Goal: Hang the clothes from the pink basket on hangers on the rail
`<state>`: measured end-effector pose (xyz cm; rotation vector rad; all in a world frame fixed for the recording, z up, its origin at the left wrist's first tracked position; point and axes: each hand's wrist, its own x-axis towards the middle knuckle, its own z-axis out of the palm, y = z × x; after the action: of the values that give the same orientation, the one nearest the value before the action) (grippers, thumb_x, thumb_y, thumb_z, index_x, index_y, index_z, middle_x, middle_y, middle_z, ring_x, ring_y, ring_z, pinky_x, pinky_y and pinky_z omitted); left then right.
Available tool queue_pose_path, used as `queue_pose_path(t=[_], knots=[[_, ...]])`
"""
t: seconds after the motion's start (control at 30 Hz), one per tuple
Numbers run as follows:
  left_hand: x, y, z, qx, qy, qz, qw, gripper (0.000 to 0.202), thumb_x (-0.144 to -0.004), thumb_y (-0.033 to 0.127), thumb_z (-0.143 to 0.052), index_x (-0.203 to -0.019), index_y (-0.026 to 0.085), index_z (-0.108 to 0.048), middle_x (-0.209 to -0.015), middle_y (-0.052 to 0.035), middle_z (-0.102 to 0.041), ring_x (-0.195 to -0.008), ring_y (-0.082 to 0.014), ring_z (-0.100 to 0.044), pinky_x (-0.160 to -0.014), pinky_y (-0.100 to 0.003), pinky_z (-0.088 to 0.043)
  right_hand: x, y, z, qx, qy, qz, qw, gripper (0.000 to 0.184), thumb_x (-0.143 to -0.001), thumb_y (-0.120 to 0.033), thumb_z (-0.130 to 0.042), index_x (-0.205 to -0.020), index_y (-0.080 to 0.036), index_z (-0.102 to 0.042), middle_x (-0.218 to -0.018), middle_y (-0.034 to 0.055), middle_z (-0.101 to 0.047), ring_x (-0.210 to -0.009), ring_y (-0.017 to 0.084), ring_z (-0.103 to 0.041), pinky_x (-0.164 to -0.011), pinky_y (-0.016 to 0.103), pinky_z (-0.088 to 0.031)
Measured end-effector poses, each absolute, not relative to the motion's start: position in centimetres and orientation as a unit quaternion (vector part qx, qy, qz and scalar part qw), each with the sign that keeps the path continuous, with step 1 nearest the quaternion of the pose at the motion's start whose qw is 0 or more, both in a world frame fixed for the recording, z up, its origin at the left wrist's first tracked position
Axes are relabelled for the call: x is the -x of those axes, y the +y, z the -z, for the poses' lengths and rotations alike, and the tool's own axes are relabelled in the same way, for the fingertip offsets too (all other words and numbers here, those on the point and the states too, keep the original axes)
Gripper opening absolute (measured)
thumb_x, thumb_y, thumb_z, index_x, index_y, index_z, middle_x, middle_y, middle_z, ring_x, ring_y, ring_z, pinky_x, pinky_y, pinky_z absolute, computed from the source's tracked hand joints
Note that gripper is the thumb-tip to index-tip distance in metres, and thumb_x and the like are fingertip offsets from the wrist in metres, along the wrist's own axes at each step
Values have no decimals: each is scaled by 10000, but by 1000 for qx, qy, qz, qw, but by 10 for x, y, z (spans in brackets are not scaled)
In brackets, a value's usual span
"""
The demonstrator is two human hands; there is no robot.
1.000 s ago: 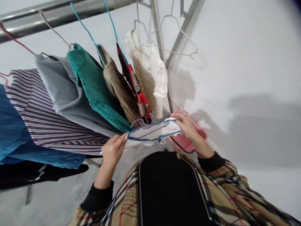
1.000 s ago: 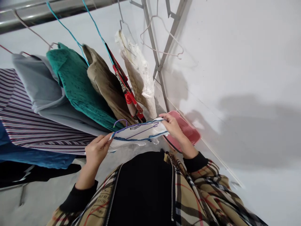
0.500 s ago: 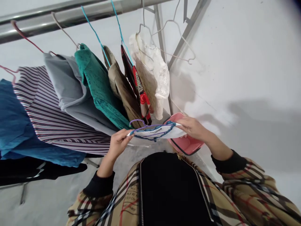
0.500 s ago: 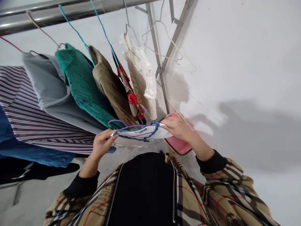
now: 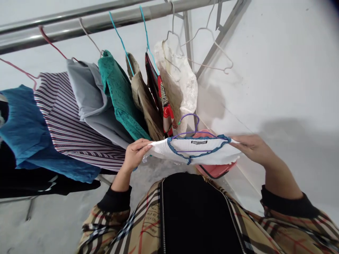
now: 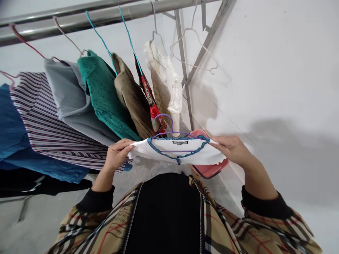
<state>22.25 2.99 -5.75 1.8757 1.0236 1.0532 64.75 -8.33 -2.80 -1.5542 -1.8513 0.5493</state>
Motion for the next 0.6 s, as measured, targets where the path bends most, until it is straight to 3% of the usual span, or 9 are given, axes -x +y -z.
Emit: queue_pose_path(t=[0.2, 0.37, 0.47, 0.6], knots=[[-225, 31, 67, -659, 413, -485, 400, 251, -846, 402, -662, -807, 179, -771, -850, -71, -698, -816, -176, -644, -743, -313, -521, -659, -98, 22, 618, -699, -171, 316, 252, -855, -361, -572, -910, -269, -800, -901, 58, -776, -789, 245, -736, -689, 308, -572], [-233, 31, 82, -712, 416, -448, 345, 266, -803, 364, -713, -1018, 210, -750, -1019, -81, -705, -971, -195, -648, -882, -347, -521, -676, -125, 6, 735, -581, -105, 334, 233, -787, -435, -606, -845, -306, -791, -855, 72, -774, -725, 274, -724, -653, 356, -561], [-235, 25, 93, -671, 465, -446, 367, 408, -820, 403, -687, -1172, 194, -682, -988, -76, -710, -884, -169, -659, -816, -312, -542, -689, -141, -5, 785, -525, -49, 325, 240, -757, -484, -608, -894, -371, -770, -910, 53, -775, -810, 300, -726, -707, 403, -553], [-238, 11, 109, -648, 495, -398, 421, 447, -813, 454, -672, -1157, 167, -683, -856, -41, -706, -771, -149, -651, -746, -281, -547, -695, -139, -11, 855, -449, 79, 247, 320, -761, -531, -554, -962, -392, -760, -862, 91, -771, -843, 358, -714, -691, 467, -537]])
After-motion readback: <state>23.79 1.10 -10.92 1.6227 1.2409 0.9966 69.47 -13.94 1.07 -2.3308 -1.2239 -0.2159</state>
